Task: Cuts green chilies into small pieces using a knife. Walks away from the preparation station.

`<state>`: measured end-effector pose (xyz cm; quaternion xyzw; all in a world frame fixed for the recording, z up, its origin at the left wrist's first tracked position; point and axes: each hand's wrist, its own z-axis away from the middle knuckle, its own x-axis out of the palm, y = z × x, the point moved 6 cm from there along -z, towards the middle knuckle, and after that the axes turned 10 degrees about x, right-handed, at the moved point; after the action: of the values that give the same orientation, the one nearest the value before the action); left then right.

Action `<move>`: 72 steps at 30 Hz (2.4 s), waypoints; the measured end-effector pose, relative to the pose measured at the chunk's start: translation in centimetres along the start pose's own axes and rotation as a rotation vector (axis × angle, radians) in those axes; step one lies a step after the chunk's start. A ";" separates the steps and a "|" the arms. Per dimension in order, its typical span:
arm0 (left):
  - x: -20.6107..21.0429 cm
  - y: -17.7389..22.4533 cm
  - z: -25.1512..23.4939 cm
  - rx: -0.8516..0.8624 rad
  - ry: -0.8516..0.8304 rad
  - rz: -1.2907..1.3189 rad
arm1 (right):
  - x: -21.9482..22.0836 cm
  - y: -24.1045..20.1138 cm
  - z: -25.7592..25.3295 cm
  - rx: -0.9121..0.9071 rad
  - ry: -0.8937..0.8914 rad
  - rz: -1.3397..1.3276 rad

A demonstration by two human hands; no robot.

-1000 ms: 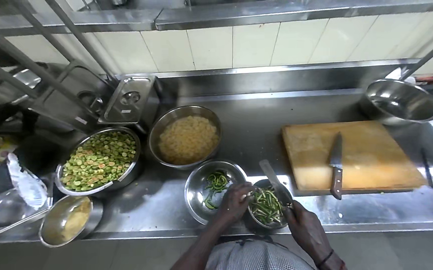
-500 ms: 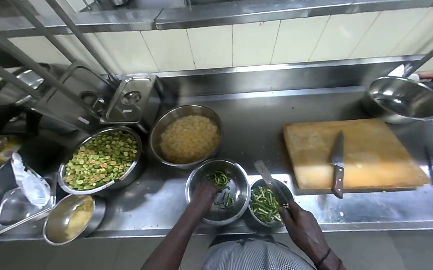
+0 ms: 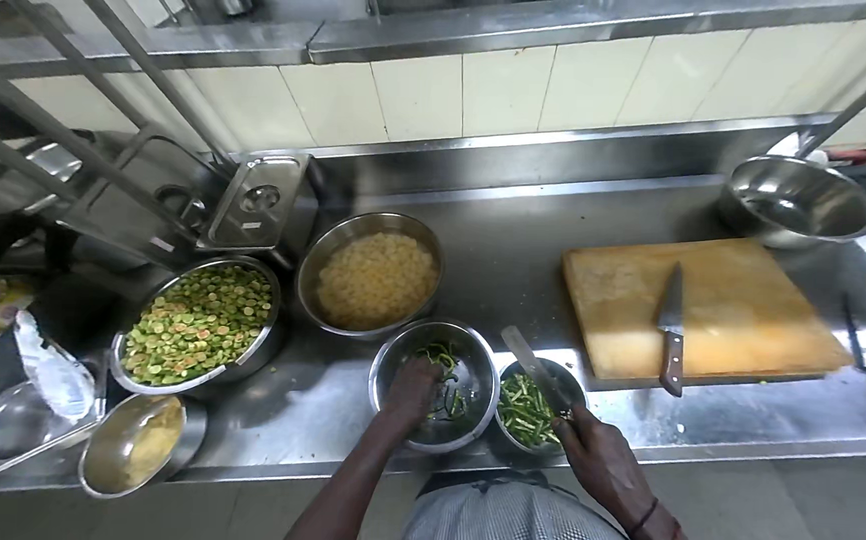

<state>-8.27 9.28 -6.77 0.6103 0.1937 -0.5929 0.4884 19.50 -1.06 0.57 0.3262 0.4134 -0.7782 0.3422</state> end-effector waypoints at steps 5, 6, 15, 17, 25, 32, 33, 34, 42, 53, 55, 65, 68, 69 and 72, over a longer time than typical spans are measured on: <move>-3.3 3.5 0.5 -0.100 0.114 0.501 | 0.3 -0.3 0.1 -0.055 -0.031 -0.023; -3.5 4.0 0.5 -0.117 0.142 0.642 | 0.3 -0.5 0.2 -0.066 -0.050 -0.023; -2.6 7.0 0.2 -0.180 0.348 1.373 | 0.9 -1.3 0.5 -0.106 -0.162 0.021; -2.5 7.2 0.1 -0.181 0.365 1.413 | 1.0 -1.3 0.5 -0.101 -0.170 0.034; -2.2 7.4 -0.1 -0.171 0.379 1.467 | 1.1 -1.3 0.5 -0.092 -0.192 0.089; -2.0 8.2 -0.2 -0.238 0.397 1.455 | 0.5 -2.5 0.8 -0.086 -0.205 0.165; -1.8 8.4 -0.2 -0.259 0.389 1.458 | 0.5 -2.7 0.8 -0.082 -0.220 0.173; -1.6 8.7 -0.3 -0.276 0.377 1.473 | 0.6 -2.8 0.7 -0.087 -0.228 0.177; -0.4 10.3 -0.5 -0.296 0.306 1.625 | 0.8 -2.9 0.5 -0.074 -0.252 0.165; -0.5 11.3 0.0 -0.396 0.408 1.785 | 0.3 -2.4 0.1 -0.050 -0.150 0.083; -0.7 11.2 0.0 -0.407 0.380 1.738 | 0.2 -2.5 0.1 -0.059 -0.153 0.120; 0.0 11.7 0.2 -0.419 0.278 1.664 | 0.5 -3.6 0.8 -0.072 -0.202 0.258; 0.2 11.8 0.1 -0.427 0.259 1.723 | 0.7 -3.5 0.7 -0.083 -0.217 0.223; 0.3 11.9 0.2 -0.424 0.241 1.754 | 0.7 -3.4 0.6 -0.086 -0.219 0.198; 0.5 12.0 0.3 -0.379 0.211 1.843 | 0.8 -2.9 0.5 -0.085 -0.166 0.095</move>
<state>1.52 3.49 -2.79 0.4840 -0.2286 0.1260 0.8353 16.65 -0.50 1.39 0.2652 0.4004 -0.7672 0.4252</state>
